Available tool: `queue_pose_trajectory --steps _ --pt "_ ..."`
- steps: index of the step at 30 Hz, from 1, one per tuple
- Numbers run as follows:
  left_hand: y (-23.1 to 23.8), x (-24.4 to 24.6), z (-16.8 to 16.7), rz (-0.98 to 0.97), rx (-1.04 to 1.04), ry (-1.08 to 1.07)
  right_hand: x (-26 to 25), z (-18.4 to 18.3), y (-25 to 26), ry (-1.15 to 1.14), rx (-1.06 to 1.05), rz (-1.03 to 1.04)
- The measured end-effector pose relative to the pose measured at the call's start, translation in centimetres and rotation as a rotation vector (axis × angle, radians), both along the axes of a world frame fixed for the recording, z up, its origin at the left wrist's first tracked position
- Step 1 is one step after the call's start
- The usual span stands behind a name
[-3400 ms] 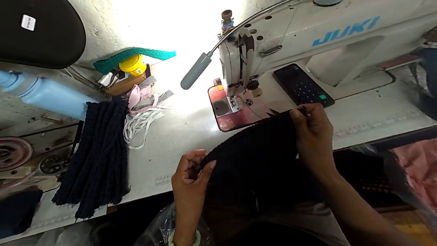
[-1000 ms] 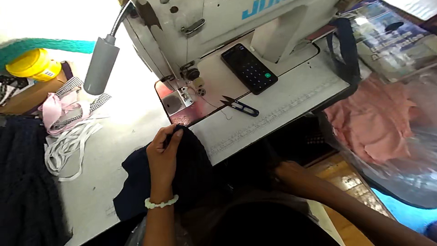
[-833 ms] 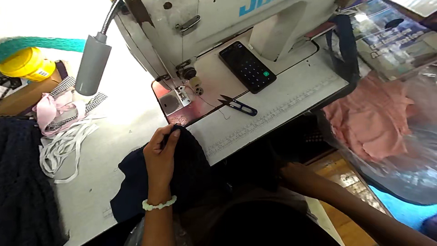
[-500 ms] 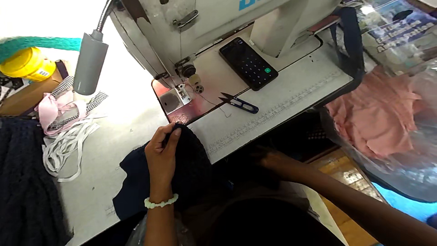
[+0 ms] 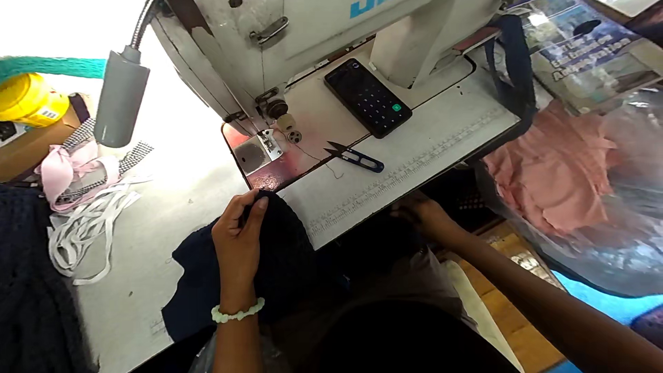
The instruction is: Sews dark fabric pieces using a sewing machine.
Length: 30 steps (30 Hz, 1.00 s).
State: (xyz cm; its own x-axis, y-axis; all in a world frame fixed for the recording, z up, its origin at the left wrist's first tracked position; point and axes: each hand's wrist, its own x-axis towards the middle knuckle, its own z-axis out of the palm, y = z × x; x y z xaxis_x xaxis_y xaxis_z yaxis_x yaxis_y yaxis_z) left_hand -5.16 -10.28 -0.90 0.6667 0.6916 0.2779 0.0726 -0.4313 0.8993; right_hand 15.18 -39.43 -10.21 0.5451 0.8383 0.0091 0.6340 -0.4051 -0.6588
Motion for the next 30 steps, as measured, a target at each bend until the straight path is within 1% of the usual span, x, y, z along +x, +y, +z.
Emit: queue_pose_trajectory --steps 2,4,6,8,10,11,14,15,17,18,19,20,22,23,24,26,28,30 --pt "0.0 0.0 0.0 -0.004 0.0 -0.005 -0.3 -0.6 -0.1 -0.069 0.042 -0.112" --pt "0.0 0.0 0.0 -0.004 0.004 -0.003 -1.2 -1.1 0.1 -0.217 0.099 -0.129" --pt "0.1 0.0 0.0 -0.002 0.002 0.001 -2.4 -1.1 0.4 -0.333 0.166 -0.078" --pt "0.1 0.0 0.0 -0.005 0.003 0.003 -4.1 -0.8 0.8 -0.343 0.195 0.037" --pt "0.1 0.0 -0.1 -0.004 0.008 -0.001 -6.0 -1.4 1.5 -0.339 0.137 0.139" --pt "0.1 0.1 -0.1 -0.005 0.008 -0.004 -6.7 -2.1 2.0 -0.361 0.086 0.158" --pt "0.0 0.1 -0.1 -0.014 0.016 -0.019 -7.9 -3.9 3.9 -0.505 -0.06 0.103" --pt "0.0 0.0 -0.1 -0.012 0.025 -0.033 -8.1 -4.1 4.7 -0.553 -0.101 0.08" --pt "0.0 -0.2 0.0 -0.003 0.072 -0.06 -8.2 -3.6 5.8 -0.555 -0.147 0.08" --pt "0.0 -0.4 0.3 -0.003 0.116 -0.065 -8.0 -3.4 5.9 -0.523 -0.129 0.09" --pt "-0.2 -0.7 0.6 -0.012 0.163 -0.063 -7.7 -2.9 5.8 -0.442 -0.098 0.103" --pt "-0.4 -1.1 1.2 -0.035 0.202 -0.061 -7.2 -2.0 5.5 -0.292 -0.07 0.114" --pt "-1.2 -1.8 2.7 -0.115 0.268 -0.061 -6.1 0.9 4.5 0.145 0.003 0.121" --pt "-1.8 -2.1 3.5 -0.162 0.293 -0.063 -5.8 2.4 3.9 0.302 0.066 0.105" --pt "-2.5 -2.3 4.2 -0.212 0.306 -0.069 -5.8 3.9 3.4 0.392 0.145 0.085" --pt "-3.7 -2.6 5.4 -0.292 0.299 -0.086 -5.9 6.5 3.1 0.479 0.344 0.056" --pt "-4.9 -2.7 6.4 -0.336 0.267 -0.113 -6.0 8.9 4.1 0.516 0.529 0.02" --pt "-5.9 -2.8 7.5 -0.35 0.218 -0.143 -5.8 11.1 5.9 0.542 0.639 -0.021"
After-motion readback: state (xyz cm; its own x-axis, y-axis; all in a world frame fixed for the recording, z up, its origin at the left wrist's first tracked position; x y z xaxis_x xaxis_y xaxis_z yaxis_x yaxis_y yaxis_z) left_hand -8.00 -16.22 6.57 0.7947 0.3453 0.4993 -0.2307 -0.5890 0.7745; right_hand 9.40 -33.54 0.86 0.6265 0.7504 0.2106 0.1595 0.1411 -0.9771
